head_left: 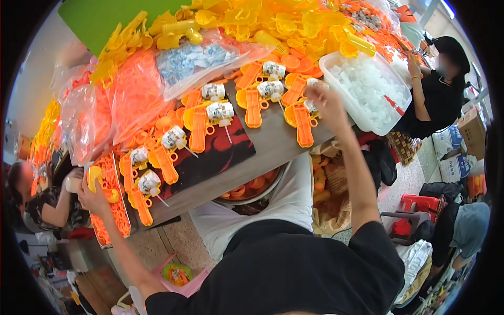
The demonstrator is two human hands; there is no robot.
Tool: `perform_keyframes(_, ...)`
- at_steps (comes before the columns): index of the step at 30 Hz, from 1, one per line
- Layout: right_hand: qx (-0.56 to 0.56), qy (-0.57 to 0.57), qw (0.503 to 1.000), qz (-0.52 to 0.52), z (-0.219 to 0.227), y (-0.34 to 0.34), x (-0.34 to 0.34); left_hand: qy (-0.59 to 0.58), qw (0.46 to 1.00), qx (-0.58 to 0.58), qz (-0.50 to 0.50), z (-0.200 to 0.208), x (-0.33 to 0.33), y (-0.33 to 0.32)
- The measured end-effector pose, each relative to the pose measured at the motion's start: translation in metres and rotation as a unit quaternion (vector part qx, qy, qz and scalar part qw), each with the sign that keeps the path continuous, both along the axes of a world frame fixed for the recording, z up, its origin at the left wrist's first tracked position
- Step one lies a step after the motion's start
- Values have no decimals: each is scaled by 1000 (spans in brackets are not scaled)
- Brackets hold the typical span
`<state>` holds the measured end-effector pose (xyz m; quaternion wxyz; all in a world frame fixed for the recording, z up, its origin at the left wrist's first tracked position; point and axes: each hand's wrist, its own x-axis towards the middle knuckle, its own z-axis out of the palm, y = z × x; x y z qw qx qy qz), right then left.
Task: Assemble plastic toy guns by attaching components and organizing the finished parts on the workbench.
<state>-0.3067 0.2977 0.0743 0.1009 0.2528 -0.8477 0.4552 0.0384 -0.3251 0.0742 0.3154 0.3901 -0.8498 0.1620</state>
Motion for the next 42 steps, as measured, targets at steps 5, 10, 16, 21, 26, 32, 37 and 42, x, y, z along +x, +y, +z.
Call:
perform_keyframes(5, 189, 352, 909, -118, 15, 44, -195, 72, 950, 55, -299, 1, -74, 115)
perform_keyframes(10, 397, 389, 806, -201, 16, 22, -262, -14, 874, 104, -475, -4, -155, 232)
perform_keyframes(16, 468, 327, 808, -144, 24, -4, -248, -99, 864, 48, -492, -31, -217, 258)
perform_keyframes(21, 235, 433, 860, -136, 29, 38, -255, -169, 861, 111, -467, -29, -189, 299)
perform_keyframes(26, -282, 92, 955, -16, 74, -27, -162, -150, 853, 167, -471, -23, -152, 285)
perform_keyframes(32, -226, -334, 856, 322, 62, -106, -65, 87, 844, 110, -518, 43, -163, 276)
perform_keyframes(37, -170, -577, 592, 536, 39, -179, -10, -127, 734, -51, -665, 76, -184, 297)
perform_keyframes(42, -120, -415, 830, 354, 33, -180, 8, -173, 750, -45, -637, 57, -181, 277)
